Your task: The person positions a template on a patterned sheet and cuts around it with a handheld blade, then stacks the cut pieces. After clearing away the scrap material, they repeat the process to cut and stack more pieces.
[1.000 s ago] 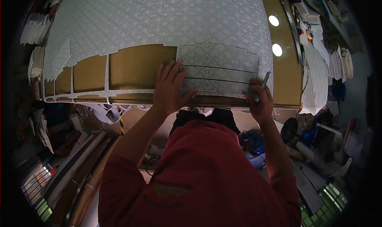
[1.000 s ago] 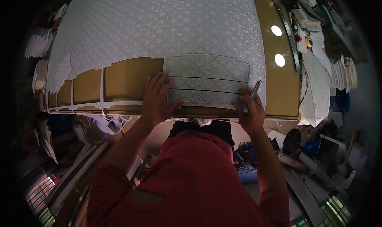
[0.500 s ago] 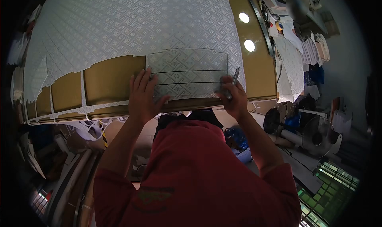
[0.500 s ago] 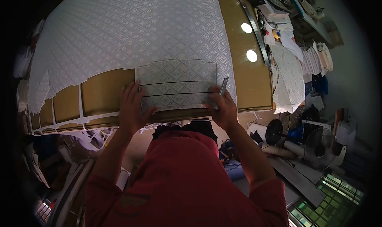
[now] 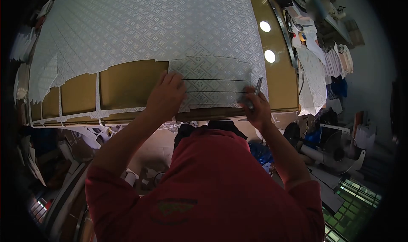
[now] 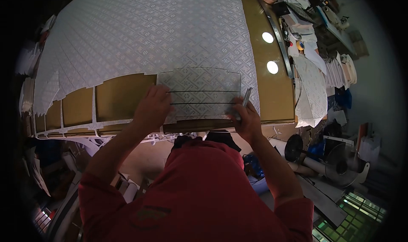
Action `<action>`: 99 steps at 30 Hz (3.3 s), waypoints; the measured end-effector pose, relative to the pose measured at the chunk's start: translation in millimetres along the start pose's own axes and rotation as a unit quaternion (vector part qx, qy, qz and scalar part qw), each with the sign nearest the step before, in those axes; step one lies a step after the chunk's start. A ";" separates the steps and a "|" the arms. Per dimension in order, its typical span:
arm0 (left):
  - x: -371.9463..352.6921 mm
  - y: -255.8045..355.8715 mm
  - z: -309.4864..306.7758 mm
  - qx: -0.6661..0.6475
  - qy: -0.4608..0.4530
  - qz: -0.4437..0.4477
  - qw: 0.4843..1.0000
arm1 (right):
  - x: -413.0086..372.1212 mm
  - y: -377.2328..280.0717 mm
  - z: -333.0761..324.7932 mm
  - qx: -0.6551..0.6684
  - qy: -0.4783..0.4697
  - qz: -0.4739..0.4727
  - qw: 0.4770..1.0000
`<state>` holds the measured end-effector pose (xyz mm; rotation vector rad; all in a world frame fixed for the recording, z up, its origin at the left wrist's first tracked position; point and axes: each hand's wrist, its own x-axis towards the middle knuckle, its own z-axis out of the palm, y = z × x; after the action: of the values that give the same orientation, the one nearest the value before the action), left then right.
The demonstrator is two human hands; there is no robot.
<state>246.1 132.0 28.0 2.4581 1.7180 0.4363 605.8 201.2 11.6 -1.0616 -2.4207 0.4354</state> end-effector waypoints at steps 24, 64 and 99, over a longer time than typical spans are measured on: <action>155.8 75.6 -10.6 0.116 -0.352 0.232 0.900 | -3.0 4.5 -1.5 0.071 0.069 0.002 0.995; 144.3 75.1 -13.8 0.117 -0.313 0.215 0.918 | 39.8 41.0 -96.6 0.221 -0.275 0.051 0.934; 148.0 55.8 -1.2 0.082 -0.336 0.225 0.911 | 77.9 -109.2 75.7 0.359 -0.104 -0.091 0.923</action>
<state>343.1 250.3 68.4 2.6488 0.9435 -0.5037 453.2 180.8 19.3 -0.4779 -2.1898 1.2945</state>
